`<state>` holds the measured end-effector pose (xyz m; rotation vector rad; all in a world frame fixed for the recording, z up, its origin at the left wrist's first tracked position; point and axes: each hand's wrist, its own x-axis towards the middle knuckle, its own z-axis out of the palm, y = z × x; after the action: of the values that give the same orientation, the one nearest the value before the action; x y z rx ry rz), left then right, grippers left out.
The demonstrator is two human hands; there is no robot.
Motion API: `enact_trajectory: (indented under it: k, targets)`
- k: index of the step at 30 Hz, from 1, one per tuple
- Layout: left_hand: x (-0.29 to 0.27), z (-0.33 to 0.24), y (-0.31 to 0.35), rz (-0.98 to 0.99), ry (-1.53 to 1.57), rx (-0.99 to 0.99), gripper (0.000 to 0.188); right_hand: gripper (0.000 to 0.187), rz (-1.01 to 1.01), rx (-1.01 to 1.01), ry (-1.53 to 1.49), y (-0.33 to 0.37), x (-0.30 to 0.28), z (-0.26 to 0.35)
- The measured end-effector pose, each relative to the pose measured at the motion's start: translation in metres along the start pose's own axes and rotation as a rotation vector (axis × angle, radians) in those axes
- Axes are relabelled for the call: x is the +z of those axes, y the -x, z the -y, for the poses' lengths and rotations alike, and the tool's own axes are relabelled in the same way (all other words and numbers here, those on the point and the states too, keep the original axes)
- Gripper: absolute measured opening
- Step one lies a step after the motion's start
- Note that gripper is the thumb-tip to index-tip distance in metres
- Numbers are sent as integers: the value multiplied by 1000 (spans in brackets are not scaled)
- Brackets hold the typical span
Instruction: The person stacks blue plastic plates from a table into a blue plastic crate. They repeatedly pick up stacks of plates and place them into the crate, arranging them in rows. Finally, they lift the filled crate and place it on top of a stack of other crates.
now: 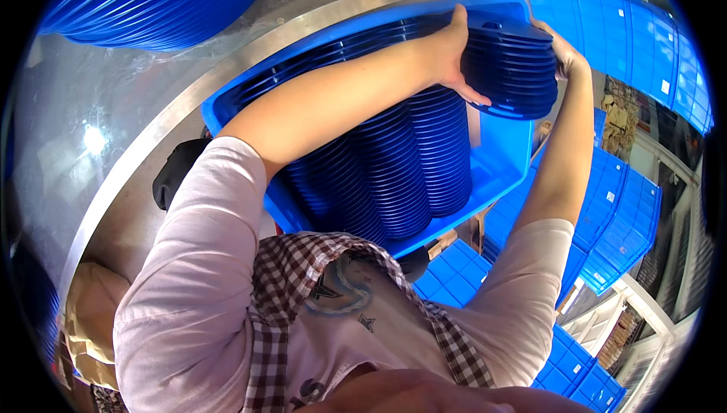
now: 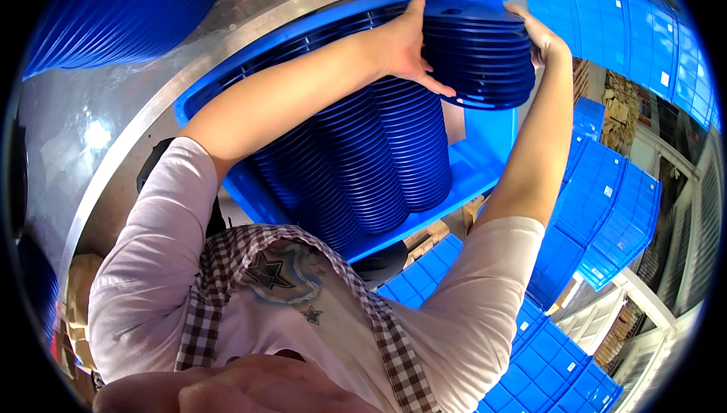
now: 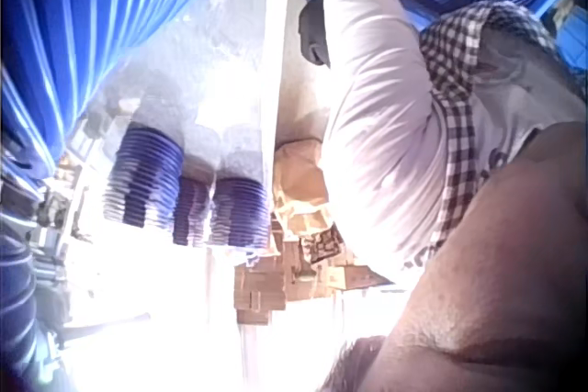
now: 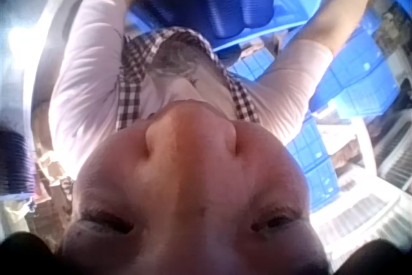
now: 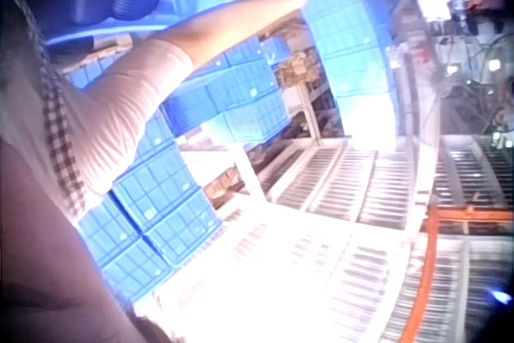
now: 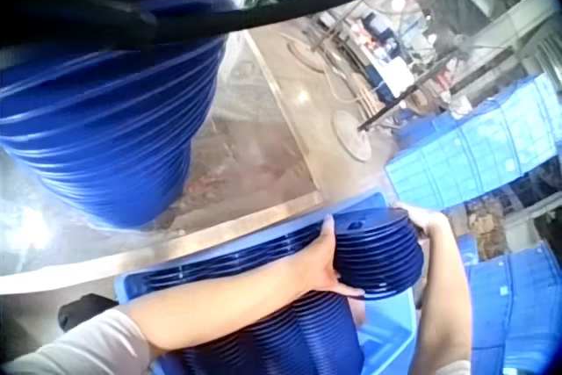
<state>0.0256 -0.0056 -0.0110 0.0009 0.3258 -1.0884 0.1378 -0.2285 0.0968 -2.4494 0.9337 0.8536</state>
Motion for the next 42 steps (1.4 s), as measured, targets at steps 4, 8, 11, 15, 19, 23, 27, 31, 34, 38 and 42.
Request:
enact_trajectory:
  k: [4, 8, 11, 15, 19, 23, 27, 31, 34, 38, 42]
  targets:
    - [-1, 8, 5, 79, -61, 79, 91, 86, 11, -38, 128, -9, 3, -1]
    - [10, 25, 11, -154, 22, 208, 88, 86, -42, -162, 227, -19, 8, -18]
    - [6, 45, 13, -173, -138, 285, 83, 82, -67, -253, 235, -34, 6, -31]
    - [-13, 79, 23, -150, -354, 296, 72, 75, -175, -365, 242, -26, 8, -52]
    - [-26, 122, 55, -106, -590, 185, 47, 45, -110, -472, 224, -33, 0, -71]
    - [-28, 154, 102, -2, -786, 72, 28, 36, -145, -569, 137, -45, -23, -111]
    - [-49, 173, 139, 78, -898, 58, 25, 36, -217, -578, -13, -62, -44, -129]
    - [-77, 180, 144, 46, -1005, 65, 20, 31, -426, -688, 59, -16, 8, -96]
    - [-75, 178, 146, 137, -1066, 118, 18, 29, -565, -704, 160, -9, 34, -102]
    - [-79, 171, 145, 82, -1171, 110, 15, 29, -519, -673, 55, -4, 66, -104]
    - [-94, 176, 146, 102, -1179, 116, 15, 44, -568, -507, -119, -21, 85, -128]
